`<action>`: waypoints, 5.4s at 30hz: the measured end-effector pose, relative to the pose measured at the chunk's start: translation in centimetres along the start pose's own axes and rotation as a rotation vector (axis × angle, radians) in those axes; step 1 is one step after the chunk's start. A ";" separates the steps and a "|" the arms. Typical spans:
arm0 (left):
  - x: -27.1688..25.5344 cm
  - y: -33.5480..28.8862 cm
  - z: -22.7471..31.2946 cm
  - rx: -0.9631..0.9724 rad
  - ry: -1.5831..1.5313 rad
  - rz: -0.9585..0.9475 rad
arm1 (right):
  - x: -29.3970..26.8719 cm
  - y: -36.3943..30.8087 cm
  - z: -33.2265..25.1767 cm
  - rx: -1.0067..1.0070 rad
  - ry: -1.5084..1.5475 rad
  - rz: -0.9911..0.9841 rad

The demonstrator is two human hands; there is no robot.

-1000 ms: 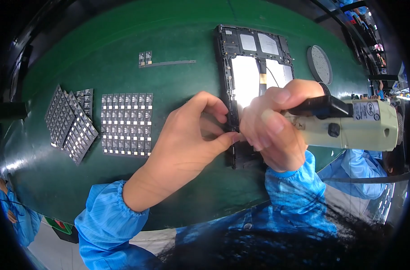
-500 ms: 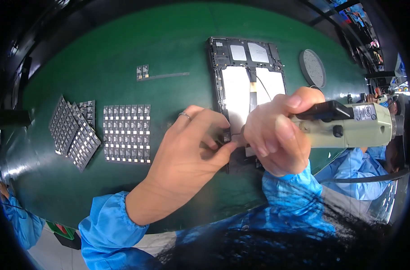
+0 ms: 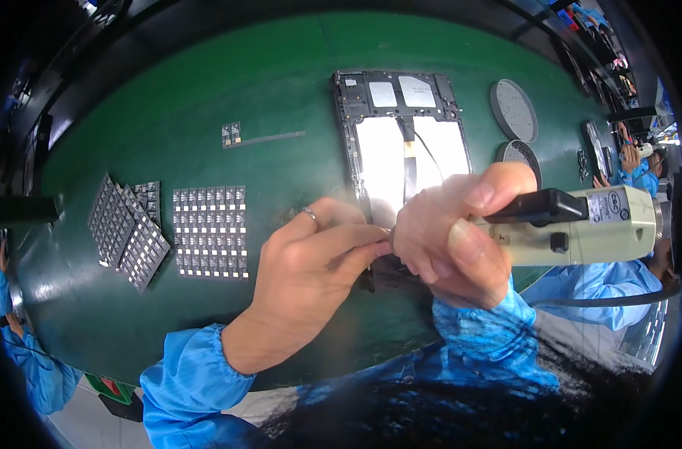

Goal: The person assembles electronic tablet components by driving screws into a tablet frame using an electric screwdriver.

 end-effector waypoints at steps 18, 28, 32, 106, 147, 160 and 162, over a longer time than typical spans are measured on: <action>0.3 -0.2 1.2 0.260 0.247 -0.007 | -0.1 -0.4 -1.0 -0.126 0.208 -0.094; 0.4 -0.1 1.4 0.301 0.232 -0.027 | -0.1 -0.4 -1.2 -0.125 0.231 -0.104; 0.6 -0.2 1.3 0.292 0.223 -0.042 | 0.1 -0.6 -1.1 -0.119 0.260 -0.120; 0.7 -0.5 -2.9 -0.306 -0.314 -0.051 | 0.3 1.4 3.0 0.077 -0.126 0.177; 4.6 0.9 -4.7 -0.391 -0.281 -0.085 | -22.1 -5.7 1.5 -0.303 -0.038 0.572; 4.1 1.1 -4.3 -0.442 -0.267 -0.036 | -21.3 -4.6 1.6 -0.207 -0.036 0.557; 4.1 1.1 -4.3 -0.442 -0.265 -0.031 | -21.2 -4.7 1.5 -0.206 -0.031 0.555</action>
Point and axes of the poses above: each hand's wrist, its own y-axis towards the middle knuckle, its own x-axis out of the palm, z = x × y, the point moved 7 cm from there along y, towards the middle knuckle, and after that the axes turned 14 degrees about x, right-handed, at the moved point
